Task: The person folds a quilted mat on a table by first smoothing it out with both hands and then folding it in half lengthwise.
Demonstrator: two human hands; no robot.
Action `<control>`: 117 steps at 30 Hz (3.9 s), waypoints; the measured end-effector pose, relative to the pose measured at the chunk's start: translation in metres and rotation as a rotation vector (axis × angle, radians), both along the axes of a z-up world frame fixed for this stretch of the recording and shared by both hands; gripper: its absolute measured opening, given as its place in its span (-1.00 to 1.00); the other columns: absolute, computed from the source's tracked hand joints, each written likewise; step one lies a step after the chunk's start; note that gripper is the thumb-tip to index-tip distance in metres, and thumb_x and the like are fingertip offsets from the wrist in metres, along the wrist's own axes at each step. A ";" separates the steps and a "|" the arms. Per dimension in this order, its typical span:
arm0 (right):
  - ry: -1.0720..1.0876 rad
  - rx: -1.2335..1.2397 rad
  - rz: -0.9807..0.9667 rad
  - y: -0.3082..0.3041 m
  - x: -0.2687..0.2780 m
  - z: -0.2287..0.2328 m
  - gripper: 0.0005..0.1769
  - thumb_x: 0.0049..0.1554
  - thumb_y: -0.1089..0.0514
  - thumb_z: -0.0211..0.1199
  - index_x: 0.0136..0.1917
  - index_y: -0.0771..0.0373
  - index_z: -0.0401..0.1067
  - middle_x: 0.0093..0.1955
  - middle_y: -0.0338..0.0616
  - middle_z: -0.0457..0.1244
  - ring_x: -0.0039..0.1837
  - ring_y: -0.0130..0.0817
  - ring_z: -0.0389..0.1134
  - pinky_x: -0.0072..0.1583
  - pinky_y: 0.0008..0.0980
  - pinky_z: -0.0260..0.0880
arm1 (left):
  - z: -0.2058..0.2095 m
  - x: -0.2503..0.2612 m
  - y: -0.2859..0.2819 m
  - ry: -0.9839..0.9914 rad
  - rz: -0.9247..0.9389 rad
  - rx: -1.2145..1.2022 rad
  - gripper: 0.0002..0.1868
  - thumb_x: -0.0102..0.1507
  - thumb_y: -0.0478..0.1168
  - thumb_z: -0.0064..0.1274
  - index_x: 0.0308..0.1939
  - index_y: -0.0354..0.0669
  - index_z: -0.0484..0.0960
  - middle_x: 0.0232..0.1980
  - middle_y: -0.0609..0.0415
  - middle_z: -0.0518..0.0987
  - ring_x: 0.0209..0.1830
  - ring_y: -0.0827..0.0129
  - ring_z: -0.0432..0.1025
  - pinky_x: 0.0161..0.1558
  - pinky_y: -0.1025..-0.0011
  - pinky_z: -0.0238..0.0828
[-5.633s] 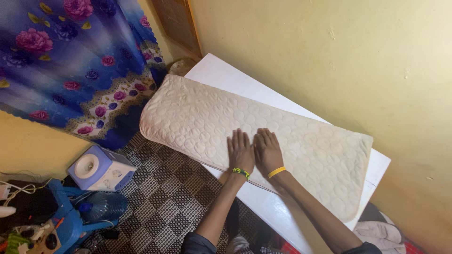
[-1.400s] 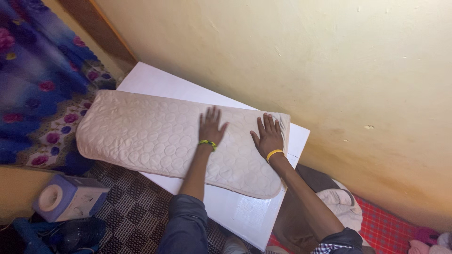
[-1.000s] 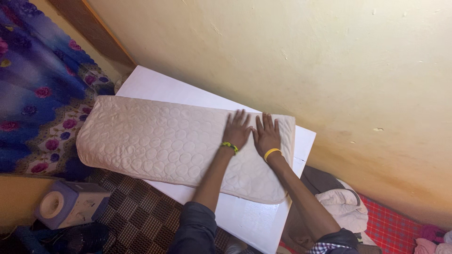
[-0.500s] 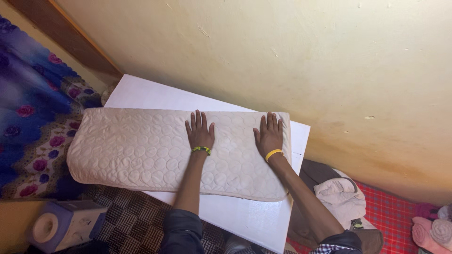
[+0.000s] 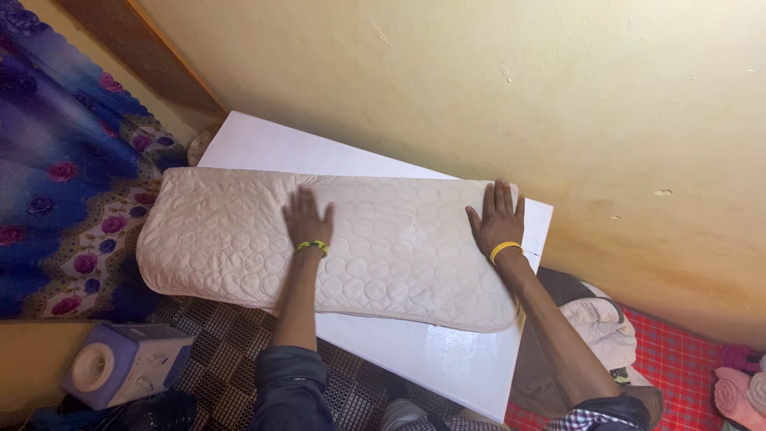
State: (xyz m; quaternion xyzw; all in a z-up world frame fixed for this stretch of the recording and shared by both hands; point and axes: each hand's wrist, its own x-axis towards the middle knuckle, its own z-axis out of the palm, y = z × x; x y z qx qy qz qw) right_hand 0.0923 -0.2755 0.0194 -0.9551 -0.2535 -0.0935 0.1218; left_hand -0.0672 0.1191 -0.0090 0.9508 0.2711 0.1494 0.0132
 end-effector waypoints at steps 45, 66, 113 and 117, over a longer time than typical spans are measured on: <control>0.010 0.115 -0.041 0.049 -0.045 -0.002 -0.31 0.30 -0.18 -0.01 0.52 0.32 0.19 0.63 0.17 -0.03 0.67 0.04 -0.12 0.59 0.10 -0.24 | -0.006 0.032 -0.001 -0.020 -0.088 -0.041 -0.22 0.45 0.22 -0.36 0.56 -0.29 0.14 0.67 -0.20 -0.01 0.68 -0.02 -0.17 0.56 -0.07 -0.38; -0.034 0.129 -0.052 0.239 -0.084 0.007 -0.30 0.33 -0.18 -0.04 0.55 0.31 0.15 0.64 0.19 -0.06 0.68 0.06 -0.13 0.60 0.10 -0.26 | 0.013 0.040 0.131 0.025 -0.346 -0.095 -0.17 0.43 0.32 -0.44 0.56 -0.22 0.15 0.65 -0.15 0.03 0.67 -0.01 -0.21 0.54 -0.13 -0.42; -0.152 0.121 -0.470 0.202 -0.054 -0.003 -0.33 0.28 -0.14 0.17 0.41 0.43 0.26 0.46 0.28 0.15 0.52 0.19 0.08 0.55 0.09 -0.02 | 0.029 0.047 0.288 0.227 -0.030 0.017 -0.18 0.45 0.25 -0.44 0.59 -0.29 0.01 0.66 -0.23 -0.12 0.65 -0.07 -0.22 0.53 -0.06 -0.36; -0.031 0.274 0.103 0.314 -0.095 0.006 -0.43 0.19 -0.16 0.22 0.32 0.24 0.34 0.43 0.16 0.16 0.53 0.14 0.09 0.51 0.14 -0.02 | 0.009 0.051 0.163 0.056 -0.562 0.083 -0.22 0.38 0.25 -0.24 0.52 -0.19 0.21 0.62 -0.14 0.13 0.64 0.04 -0.06 0.54 -0.09 -0.23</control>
